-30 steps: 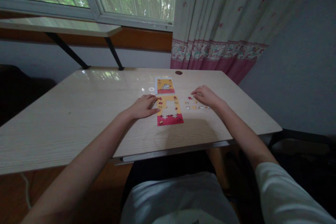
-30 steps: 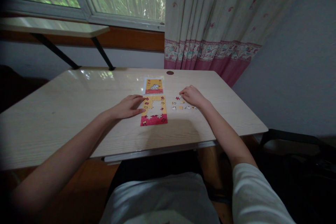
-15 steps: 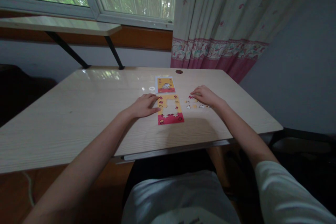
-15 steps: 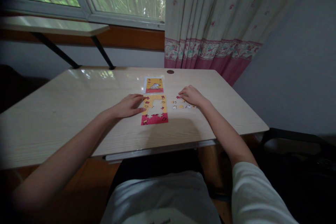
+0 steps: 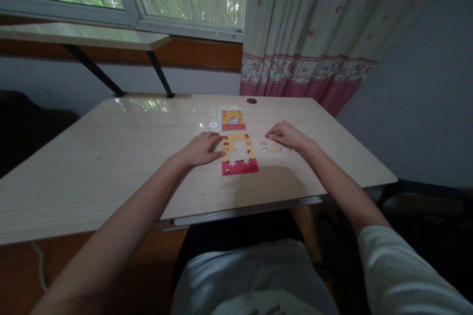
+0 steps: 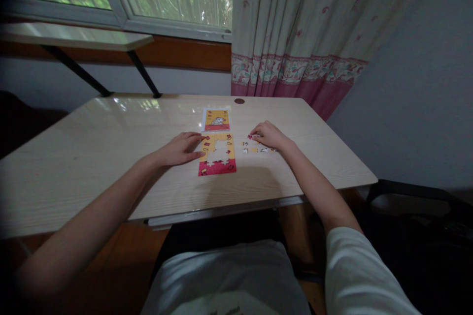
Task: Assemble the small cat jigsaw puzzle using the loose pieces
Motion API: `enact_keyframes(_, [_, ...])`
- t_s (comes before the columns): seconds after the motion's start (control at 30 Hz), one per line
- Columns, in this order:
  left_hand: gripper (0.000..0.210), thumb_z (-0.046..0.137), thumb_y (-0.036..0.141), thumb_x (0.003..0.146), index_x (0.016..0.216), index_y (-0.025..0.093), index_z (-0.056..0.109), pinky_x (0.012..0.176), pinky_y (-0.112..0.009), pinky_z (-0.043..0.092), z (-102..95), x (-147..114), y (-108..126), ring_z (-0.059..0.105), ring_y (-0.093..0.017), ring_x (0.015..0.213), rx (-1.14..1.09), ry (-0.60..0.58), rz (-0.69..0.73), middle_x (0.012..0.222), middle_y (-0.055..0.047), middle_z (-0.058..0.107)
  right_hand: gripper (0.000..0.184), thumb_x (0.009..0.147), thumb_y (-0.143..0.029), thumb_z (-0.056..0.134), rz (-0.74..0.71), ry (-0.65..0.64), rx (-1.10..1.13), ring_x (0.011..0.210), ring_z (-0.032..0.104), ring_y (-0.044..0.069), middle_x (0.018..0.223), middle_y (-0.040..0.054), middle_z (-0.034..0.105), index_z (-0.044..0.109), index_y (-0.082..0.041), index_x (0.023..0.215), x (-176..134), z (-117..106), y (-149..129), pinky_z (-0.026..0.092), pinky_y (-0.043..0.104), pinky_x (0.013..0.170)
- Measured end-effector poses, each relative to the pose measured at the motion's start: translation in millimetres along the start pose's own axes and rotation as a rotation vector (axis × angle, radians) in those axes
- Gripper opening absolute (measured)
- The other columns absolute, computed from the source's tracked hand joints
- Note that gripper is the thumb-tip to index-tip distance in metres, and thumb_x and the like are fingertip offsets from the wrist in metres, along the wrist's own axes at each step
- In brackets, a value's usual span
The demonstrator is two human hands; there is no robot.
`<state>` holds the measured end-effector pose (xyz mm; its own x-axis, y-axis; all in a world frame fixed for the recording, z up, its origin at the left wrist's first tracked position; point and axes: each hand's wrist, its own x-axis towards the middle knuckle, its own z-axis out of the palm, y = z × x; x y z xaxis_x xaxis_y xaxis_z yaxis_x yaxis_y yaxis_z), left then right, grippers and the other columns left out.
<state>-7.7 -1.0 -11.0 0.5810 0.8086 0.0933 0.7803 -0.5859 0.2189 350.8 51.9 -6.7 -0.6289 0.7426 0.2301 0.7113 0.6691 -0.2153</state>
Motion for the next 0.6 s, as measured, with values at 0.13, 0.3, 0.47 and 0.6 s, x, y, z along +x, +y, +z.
enact_keyframes(0.13, [0.068,0.047,0.058,0.087,0.134,0.009,0.052,0.103,-0.049,0.04,0.5,0,0,0.05,-0.036,0.125,0.007,0.002,0.001,0.135,-0.022,0.053,0.015,0.08,-0.025,0.066,0.086,0.056,0.092,0.088,0.063,0.021,0.088,0.0077,0.074,0.075,-0.016,0.087,-1,-2,-8,0.042,0.035,0.087])
enact_keyframes(0.3, [0.056,0.054,0.052,0.086,0.128,0.016,0.058,0.103,-0.05,0.04,1.0,0,1,0.053,-0.033,0.121,-0.048,0.088,0.028,0.131,-0.017,0.058,0.018,0.077,-0.031,0.067,0.211,0.08,0.416,0.071,0.061,0.016,0.078,0.006,0.071,0.071,-0.014,0.081,-2,-2,-26,0.044,0.027,0.066])
enact_keyframes(0.47, [0.035,0.056,0.045,0.086,0.106,0.018,0.069,0.097,-0.043,0.046,-7.5,0,23,0.061,-0.025,0.106,-0.282,0.202,0.05,0.111,-0.011,0.069,0.032,0.083,-0.04,0.063,0.14,0.06,0.622,0.065,0.057,0.013,0.081,0.0072,0.072,0.072,-0.012,0.096,6,4,-56,0.042,0.025,0.059])
enact_keyframes(0.6, [0.025,0.057,0.039,0.086,0.091,0.02,0.072,0.092,-0.04,0.049,-8.4,1,43,0.064,-0.022,0.096,-0.497,0.215,0.025,0.097,-0.007,0.073,0.032,0.086,-0.04,0.061,0.007,0.102,0.652,0.075,0.06,0.014,0.093,0.0078,0.074,0.073,-0.015,0.104,12,14,-83,0.046,0.027,0.066])
